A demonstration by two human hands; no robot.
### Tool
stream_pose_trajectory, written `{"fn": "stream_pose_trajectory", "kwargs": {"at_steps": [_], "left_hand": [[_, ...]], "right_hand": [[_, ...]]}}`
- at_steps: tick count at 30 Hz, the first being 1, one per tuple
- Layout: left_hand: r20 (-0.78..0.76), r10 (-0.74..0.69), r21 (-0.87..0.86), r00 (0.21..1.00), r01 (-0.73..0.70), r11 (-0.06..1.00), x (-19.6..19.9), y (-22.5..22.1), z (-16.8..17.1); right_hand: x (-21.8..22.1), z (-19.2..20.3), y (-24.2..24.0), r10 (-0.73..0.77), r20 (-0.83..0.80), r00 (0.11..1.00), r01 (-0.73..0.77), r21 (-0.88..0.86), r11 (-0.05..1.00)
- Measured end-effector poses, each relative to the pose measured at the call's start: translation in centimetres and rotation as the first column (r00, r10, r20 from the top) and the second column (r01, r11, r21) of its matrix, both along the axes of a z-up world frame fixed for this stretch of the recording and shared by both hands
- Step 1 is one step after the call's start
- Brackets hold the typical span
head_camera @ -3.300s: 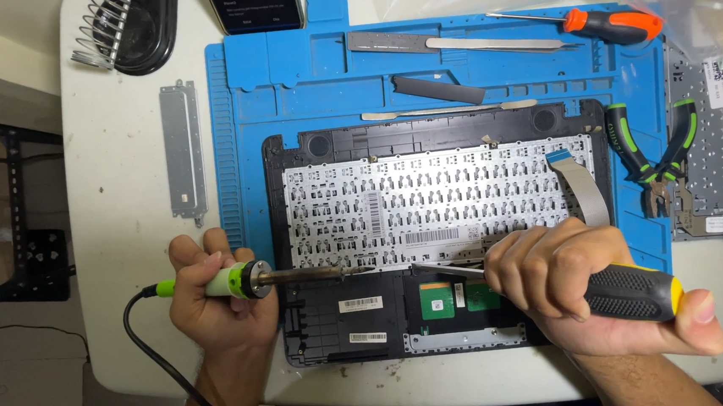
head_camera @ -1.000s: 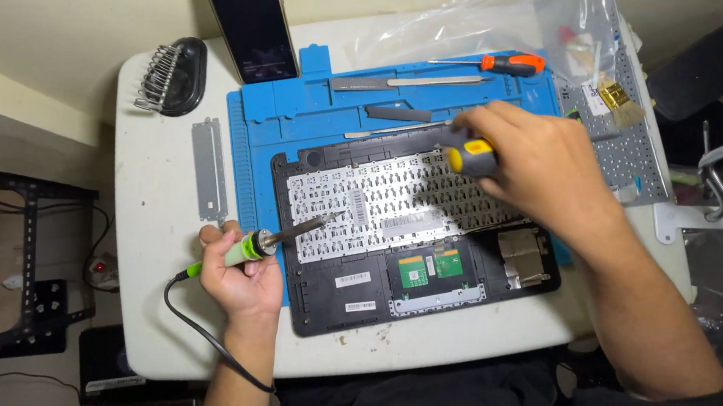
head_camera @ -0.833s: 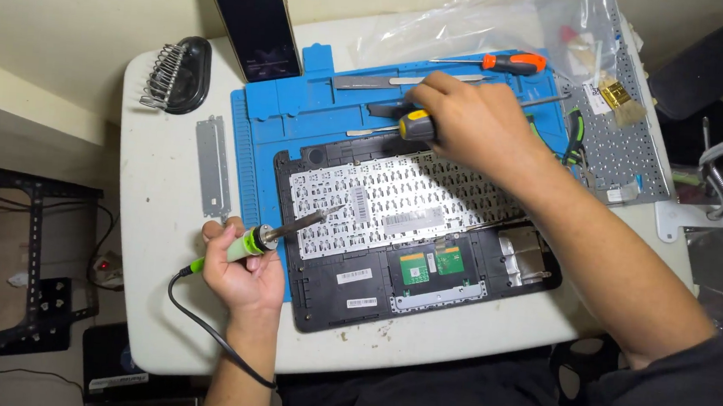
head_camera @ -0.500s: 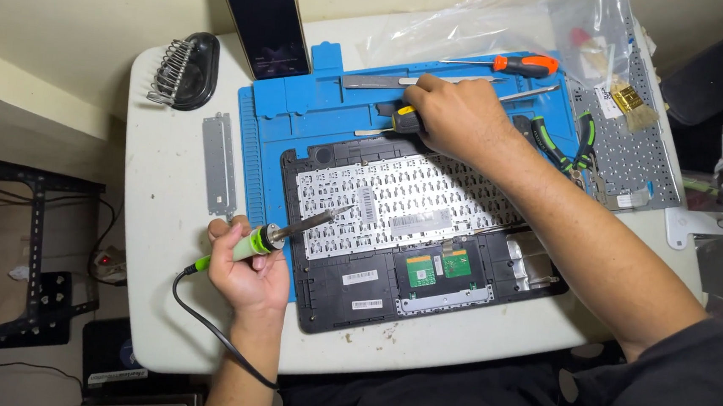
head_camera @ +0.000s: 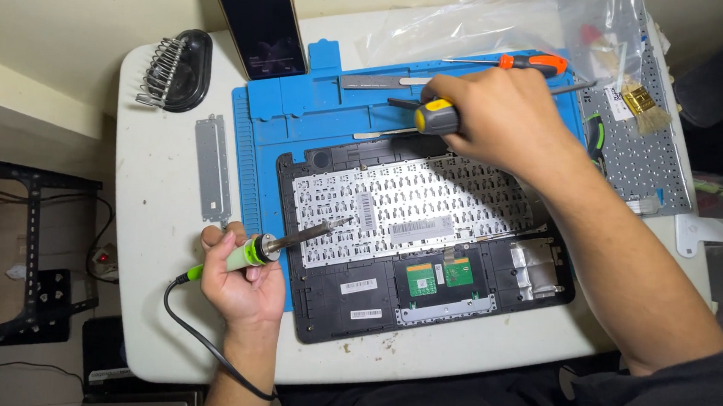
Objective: Securing a metal keyboard shield to a laptop chassis by melting plastic rivets using a soldering iron and a screwdriver for pressure.
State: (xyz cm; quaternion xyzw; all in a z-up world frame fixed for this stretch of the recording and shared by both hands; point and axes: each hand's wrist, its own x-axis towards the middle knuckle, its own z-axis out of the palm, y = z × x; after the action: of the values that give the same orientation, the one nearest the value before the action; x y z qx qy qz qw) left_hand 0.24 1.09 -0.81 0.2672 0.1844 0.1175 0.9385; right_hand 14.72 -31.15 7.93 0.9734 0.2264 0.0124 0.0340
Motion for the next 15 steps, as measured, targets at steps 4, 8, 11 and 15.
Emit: {"fn": "stream_pose_trajectory", "kwargs": {"at_steps": [4, 8, 11, 15], "left_hand": [[-0.051, 0.013, 0.104, 0.999, -0.007, 0.995, -0.1, -0.4, 0.6], [0.031, -0.069, 0.192, 0.997, 0.062, 0.979, 0.7, -1.9, 3.3], [0.04, -0.07, 0.226, 0.997, 0.059, 0.972, 2.4, -3.1, 5.5], [0.047, -0.062, 0.32, 0.997, 0.043, 0.946, 5.1, -4.3, 5.9]], "right_hand": [[-5.4, 5.5, -2.0, 0.068, -0.067, 0.995, -0.035, 0.411, 0.911], [-9.7, 7.0, -2.2, 0.074, -0.045, 0.996, -0.018, 0.729, 0.684], [-10.8, 5.8, -2.0, 0.028, 0.014, 1.0, -0.03, 0.705, 0.708], [-10.9, 3.5, -1.7, -0.034, 0.056, 0.998, -0.012, 0.663, 0.749]]}}
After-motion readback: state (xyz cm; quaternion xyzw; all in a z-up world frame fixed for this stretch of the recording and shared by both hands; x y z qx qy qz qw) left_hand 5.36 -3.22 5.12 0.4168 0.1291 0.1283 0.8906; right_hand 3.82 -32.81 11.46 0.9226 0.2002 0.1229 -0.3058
